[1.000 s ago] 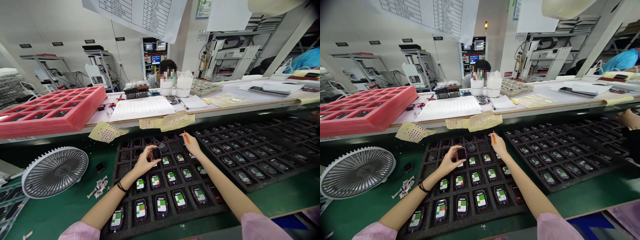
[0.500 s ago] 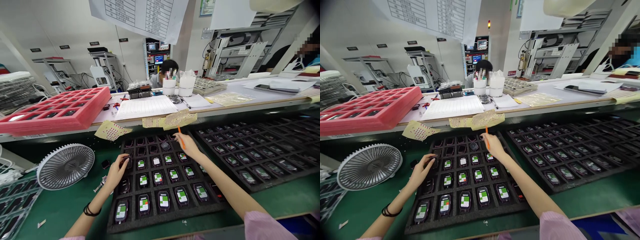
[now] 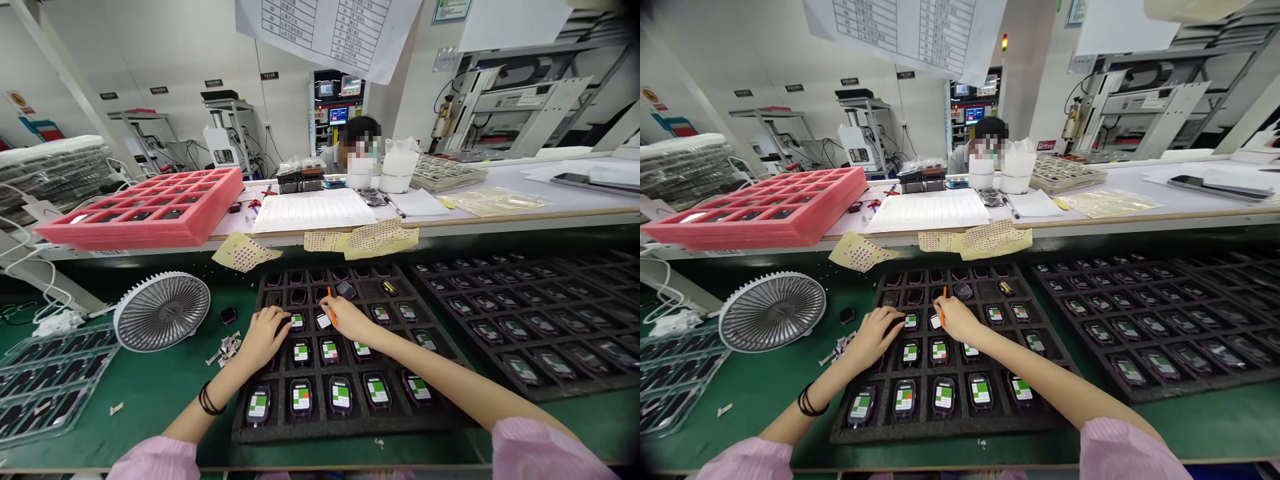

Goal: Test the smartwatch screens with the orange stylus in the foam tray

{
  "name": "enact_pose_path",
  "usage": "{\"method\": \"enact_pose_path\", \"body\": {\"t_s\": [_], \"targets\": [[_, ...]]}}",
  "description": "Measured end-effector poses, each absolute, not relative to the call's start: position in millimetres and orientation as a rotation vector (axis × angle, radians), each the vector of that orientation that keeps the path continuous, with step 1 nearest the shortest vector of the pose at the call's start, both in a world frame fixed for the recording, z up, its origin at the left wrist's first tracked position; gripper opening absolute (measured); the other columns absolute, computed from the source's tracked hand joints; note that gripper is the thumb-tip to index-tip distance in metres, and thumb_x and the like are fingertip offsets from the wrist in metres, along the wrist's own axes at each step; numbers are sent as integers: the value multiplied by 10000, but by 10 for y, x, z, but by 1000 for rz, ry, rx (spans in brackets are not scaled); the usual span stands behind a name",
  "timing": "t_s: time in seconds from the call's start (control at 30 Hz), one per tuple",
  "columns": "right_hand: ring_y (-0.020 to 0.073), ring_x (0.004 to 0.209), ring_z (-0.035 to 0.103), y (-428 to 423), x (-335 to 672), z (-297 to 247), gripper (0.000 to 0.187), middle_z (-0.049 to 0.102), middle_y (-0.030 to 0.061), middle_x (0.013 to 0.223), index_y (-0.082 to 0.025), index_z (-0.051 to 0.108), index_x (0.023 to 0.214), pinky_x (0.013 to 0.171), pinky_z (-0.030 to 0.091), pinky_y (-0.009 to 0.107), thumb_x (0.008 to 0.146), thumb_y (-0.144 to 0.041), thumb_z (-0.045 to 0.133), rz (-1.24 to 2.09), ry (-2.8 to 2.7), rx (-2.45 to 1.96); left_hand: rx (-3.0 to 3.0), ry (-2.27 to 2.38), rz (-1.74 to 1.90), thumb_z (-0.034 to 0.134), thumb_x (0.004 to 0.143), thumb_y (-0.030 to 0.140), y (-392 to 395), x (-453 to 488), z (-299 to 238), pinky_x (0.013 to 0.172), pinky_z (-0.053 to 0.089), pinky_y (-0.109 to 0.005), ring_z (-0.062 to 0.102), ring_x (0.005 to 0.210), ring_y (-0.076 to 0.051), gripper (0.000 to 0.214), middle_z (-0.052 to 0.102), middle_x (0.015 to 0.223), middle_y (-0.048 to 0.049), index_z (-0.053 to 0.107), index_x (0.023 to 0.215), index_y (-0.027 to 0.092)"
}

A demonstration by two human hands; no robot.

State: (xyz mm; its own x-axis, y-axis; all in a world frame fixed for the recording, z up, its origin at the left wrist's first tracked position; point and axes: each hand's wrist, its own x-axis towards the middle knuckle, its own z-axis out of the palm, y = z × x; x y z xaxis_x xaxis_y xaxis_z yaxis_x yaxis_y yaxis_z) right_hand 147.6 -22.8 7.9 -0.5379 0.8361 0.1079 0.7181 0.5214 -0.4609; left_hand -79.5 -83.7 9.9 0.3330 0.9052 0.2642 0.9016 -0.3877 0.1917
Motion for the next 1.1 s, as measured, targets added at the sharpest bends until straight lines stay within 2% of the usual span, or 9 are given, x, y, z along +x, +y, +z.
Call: {"method": "enact_pose_path", "body": {"t_s": [0.1, 0.2, 0.3, 0.47, 0.63, 0.83, 0.97, 1.03, 1.1], "targets": [[199, 879, 616, -205, 1439, 52, 237, 662, 131, 999, -123, 566, 1062, 750, 427, 287, 932, -188, 379, 689, -2346, -1291, 2566, 1836, 364, 339, 949, 316, -721, -625, 108, 802, 404, -385, 543, 948, -245, 300, 581, 1007, -96, 575, 1035, 152], [181, 730, 625, -211, 1401, 37, 229, 679, 73, 834, -163, 582, 1008, 651, 411, 263, 941, -223, 371, 782, -2339, -1243, 2589, 1895, 272, 335, 945, 288, -586, -498, 77, 782, 403, -394, 535, 909, -265, 296, 580, 927, -115, 582, 897, 132], [185, 687, 617, -240, 1362, 27, 218, 668, 64, 770, -168, 587, 967, 625, 392, 265, 940, -233, 380, 761, -2351, -1204, 2640, 1866, 249, 328, 938, 263, -526, -455, 55, 764, 397, -405, 517, 901, -282, 276, 577, 930, -129, 568, 884, 138], [163, 638, 587, -225, 1390, -10, 223, 634, 32, 715, -171, 594, 951, 606, 402, 260, 935, -238, 382, 852, -2271, -1081, 2580, 1787, 392, 272, 946, 247, -616, -553, 84, 785, 386, -411, 515, 884, -258, 261, 589, 923, -87, 520, 895, 180], [137, 508, 556, -13, 1651, -7, 330, 603, 8, 696, -200, 605, 958, 483, 415, 240, 908, -438, 382, 1248, -1836, -960, 2374, 1638, 653, 255, 954, 278, -691, -668, 120, 902, 359, -422, 533, 900, -220, 227, 595, 895, -35, 464, 894, 213], [183, 770, 620, 337, 2261, -11, 335, 651, 65, 1003, -181, 642, 889, 660, 480, 290, 819, -476, 501, 1058, -1567, -1002, 2145, 1390, 689, 283, 949, 350, -712, -685, 175, 800, 434, -319, 585, 852, -200, 223, 608, 886, -36, 463, 947, 219], [177, 657, 614, 471, 2590, -108, 410, 668, 58, 858, -164, 642, 893, 636, 484, 309, 770, -537, 523, 1067, -1459, -1112, 2050, 1335, 688, 301, 942, 375, -709, -697, 176, 829, 440, -295, 604, 966, -207, 283, 634, 1043, -45, 494, 1100, 242], [176, 619, 608, 519, 2688, -134, 433, 657, 49, 773, -156, 638, 895, 628, 485, 315, 763, -551, 520, 1056, -1444, -1115, 2040, 1324, 698, 310, 937, 376, -683, -701, 156, 862, 435, -299, 595, 1009, -212, 302, 636, 1078, -39, 527, 1104, 249], [168, 616, 608, 561, 2761, -130, 431, 659, 50, 806, -159, 636, 905, 638, 490, 317, 765, -549, 519, 1034, -1439, -1109, 2019, 1309, 721, 327, 929, 375, -639, -697, 137, 887, 430, -306, 594, 1015, -211, 302, 647, 1063, -31, 569, 1053, 245]]}}
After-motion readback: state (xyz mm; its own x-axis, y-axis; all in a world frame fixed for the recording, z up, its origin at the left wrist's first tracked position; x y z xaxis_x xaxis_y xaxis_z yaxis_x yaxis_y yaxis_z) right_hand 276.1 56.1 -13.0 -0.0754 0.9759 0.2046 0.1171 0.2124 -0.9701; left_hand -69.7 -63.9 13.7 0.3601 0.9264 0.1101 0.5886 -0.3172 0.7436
